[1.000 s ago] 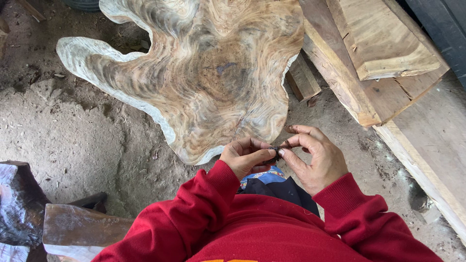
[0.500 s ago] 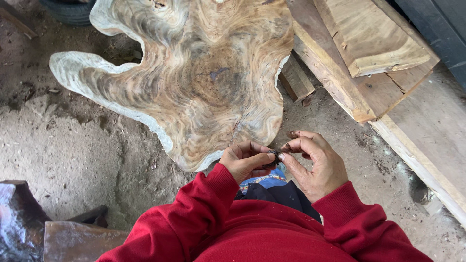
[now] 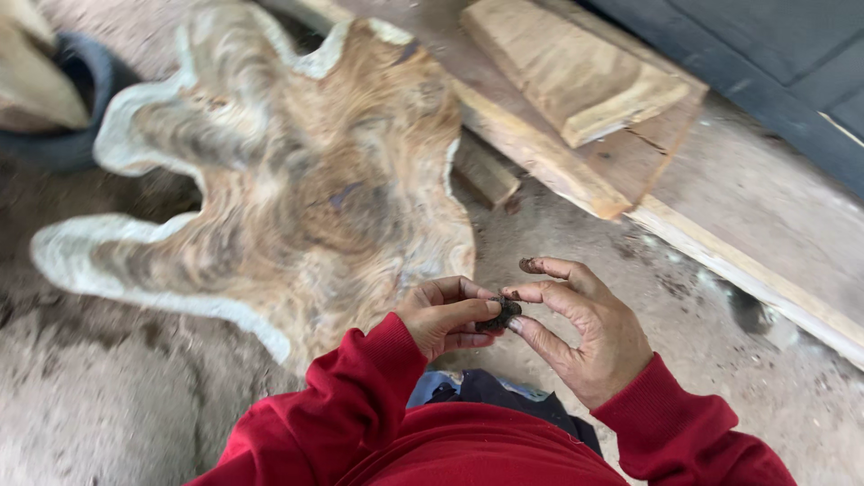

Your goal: The person sits holding a lump of dark fibrous filler and presses it by hand into a crack in a large wood slab, smearing it along the crack with a finger. They then carry the filler to a wooden plank on a bench and continue pressing filler into the plank's crack.

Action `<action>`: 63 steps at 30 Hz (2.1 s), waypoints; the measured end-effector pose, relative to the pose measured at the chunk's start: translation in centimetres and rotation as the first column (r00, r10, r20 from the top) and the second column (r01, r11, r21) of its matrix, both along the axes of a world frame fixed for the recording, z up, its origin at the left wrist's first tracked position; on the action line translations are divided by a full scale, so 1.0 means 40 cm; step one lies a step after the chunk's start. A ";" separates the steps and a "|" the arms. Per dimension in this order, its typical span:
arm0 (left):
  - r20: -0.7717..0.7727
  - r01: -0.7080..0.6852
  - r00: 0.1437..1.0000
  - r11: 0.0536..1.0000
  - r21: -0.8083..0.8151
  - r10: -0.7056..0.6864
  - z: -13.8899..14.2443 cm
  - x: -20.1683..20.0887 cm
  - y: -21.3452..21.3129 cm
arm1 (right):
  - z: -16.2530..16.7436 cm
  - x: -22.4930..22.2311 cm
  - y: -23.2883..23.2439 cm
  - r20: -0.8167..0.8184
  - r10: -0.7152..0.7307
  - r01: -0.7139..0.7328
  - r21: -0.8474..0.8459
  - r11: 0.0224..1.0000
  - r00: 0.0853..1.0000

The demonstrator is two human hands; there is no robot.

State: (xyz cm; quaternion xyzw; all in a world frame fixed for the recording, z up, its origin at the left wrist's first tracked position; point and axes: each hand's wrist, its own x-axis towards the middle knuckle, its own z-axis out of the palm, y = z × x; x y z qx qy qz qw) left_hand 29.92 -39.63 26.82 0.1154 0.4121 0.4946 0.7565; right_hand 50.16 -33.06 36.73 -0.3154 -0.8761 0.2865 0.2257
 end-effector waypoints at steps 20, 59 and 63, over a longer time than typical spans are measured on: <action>0.058 0.782 0.595 0.594 0.190 -0.802 0.152 0.838 0.288 | 0.135 0.765 -0.197 -0.054 -0.765 0.767 0.071 0.638 0.642; -0.022 0.890 -0.444 -0.444 0.104 -0.896 0.325 2.367 0.325 | 0.205 1.768 -0.366 -0.185 -0.853 0.835 0.186 -0.518 -0.488; -0.048 0.888 -0.443 -0.446 0.110 -0.895 0.356 2.589 0.306 | 0.218 1.994 -0.393 -0.226 -0.883 0.849 0.256 -0.462 -0.412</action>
